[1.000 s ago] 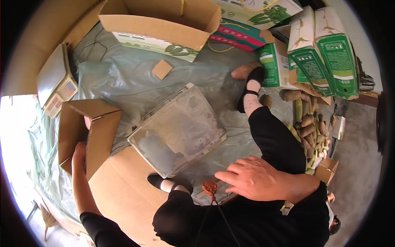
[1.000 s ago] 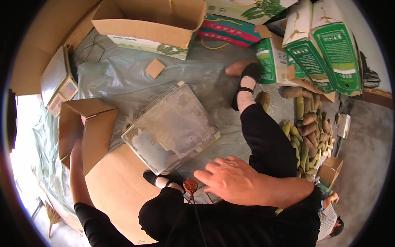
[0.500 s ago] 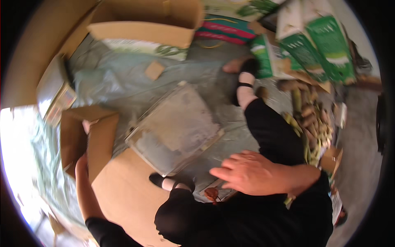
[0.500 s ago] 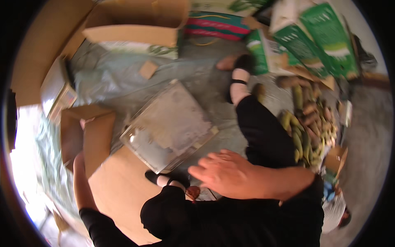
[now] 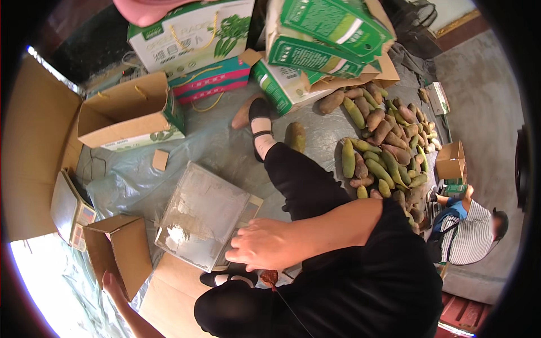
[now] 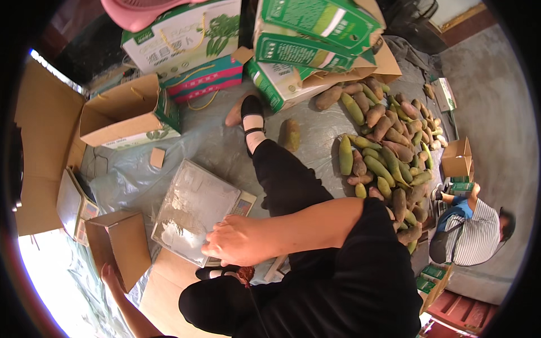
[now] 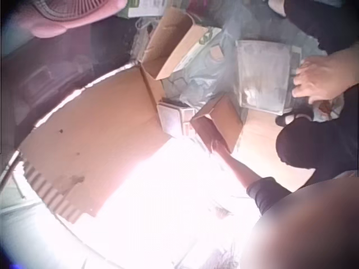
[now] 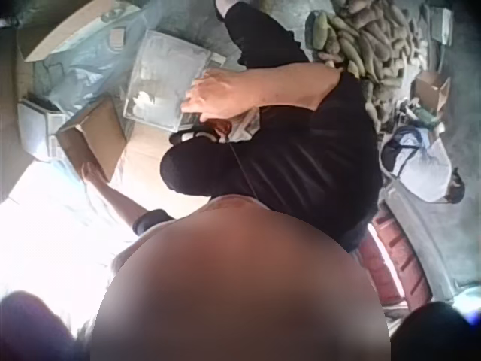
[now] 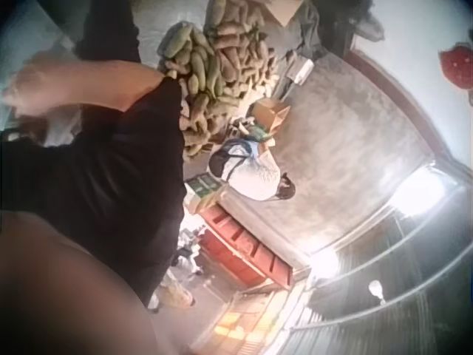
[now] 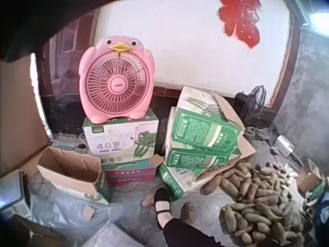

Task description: The recorder sorts mangoes from a pile on the floor and places them into boxes on a scale for weighing.

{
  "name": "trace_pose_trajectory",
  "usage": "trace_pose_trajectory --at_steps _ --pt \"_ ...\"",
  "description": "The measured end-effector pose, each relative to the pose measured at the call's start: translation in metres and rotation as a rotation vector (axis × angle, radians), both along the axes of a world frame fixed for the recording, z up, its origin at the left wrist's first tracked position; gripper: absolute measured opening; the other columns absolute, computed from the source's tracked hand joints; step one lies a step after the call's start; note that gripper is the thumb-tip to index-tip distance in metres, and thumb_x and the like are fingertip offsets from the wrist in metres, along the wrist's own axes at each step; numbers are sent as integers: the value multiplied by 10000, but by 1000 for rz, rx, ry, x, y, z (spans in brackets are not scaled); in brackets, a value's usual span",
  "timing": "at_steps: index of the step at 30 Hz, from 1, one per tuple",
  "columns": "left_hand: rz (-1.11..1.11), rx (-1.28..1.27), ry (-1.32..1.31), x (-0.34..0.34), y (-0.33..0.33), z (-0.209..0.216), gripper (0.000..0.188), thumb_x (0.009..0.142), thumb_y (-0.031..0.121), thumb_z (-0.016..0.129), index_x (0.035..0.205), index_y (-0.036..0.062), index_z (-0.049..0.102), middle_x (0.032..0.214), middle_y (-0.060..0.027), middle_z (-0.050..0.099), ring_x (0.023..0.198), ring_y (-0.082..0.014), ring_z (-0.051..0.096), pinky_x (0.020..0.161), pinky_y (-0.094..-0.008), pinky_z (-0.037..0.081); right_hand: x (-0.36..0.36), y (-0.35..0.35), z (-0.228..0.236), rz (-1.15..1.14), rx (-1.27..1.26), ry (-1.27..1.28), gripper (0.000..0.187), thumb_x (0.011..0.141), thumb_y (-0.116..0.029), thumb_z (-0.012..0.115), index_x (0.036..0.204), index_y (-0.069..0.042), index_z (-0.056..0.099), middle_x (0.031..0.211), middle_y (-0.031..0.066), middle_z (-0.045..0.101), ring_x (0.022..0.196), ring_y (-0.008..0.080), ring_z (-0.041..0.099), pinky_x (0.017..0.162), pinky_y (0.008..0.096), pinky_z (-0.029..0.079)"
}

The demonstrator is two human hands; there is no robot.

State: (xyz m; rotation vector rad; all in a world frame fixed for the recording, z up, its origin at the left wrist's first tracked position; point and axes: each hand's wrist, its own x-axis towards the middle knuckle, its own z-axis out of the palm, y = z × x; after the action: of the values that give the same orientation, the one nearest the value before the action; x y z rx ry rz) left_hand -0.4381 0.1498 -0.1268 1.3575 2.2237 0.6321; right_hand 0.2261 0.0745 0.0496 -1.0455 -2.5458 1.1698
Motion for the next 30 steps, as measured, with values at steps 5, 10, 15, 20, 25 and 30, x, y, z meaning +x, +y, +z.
trace_pose_trajectory --at_steps 5,10,15,20,25,30 --pt "-99 175 -114 166 -17 47 286 894 59 543 1161 -32 588 1099 -122 636 1020 -207 592 915 -317 455 29 -9 1 -89 -29 -32 352 821 -269 646 1088 -61 551 899 101 580 901 284 591 727 404 465" --pt "-458 60 -335 340 -62 156 282 873 45 556 1145 -20 596 1100 -102 629 1029 -202 577 933 -331 429 73 -4 21 -474 265 366 452 788 -206 686 1200 -86 546 1030 117 565 979 318 559 805 410 459" --pt "-827 47 -169 468 -111 236 322 751 -33 610 1072 -8 629 1055 -147 633 1022 -271 588 915 -344 433 175 9 82 -943 604 706 448 802 -119 685 1214 -51 521 1158 96 541 984 211 561 805 317 480" --pt "-919 53 -288 521 -137 207 318 745 -7 641 1063 5 642 1057 -146 644 1013 -273 607 900 -337 452 342 36 112 -1622 933 799 566 782 -213 696 1239 28 463 1221 201 469 1037 258 511 873 362 439" --pt "-820 14 -286 534 -144 169 272 779 39 628 1046 4 661 1035 -156 657 997 -290 619 892 -349 461 432 65 95 -1779 -23 1370 855 767 -396 758 1395 -30 309 1368 197 386 1158 272 484 882 407 459" --pt "-631 -82 -231 498 -142 105 263 794 59 629 1047 -3 665 1001 -161 668 957 -272 640 865 -346 482 441 99 72 -1405 -107 1738 384 814 -178 728 1123 -9 573 1022 122 632 936 257 612 821 443 510"
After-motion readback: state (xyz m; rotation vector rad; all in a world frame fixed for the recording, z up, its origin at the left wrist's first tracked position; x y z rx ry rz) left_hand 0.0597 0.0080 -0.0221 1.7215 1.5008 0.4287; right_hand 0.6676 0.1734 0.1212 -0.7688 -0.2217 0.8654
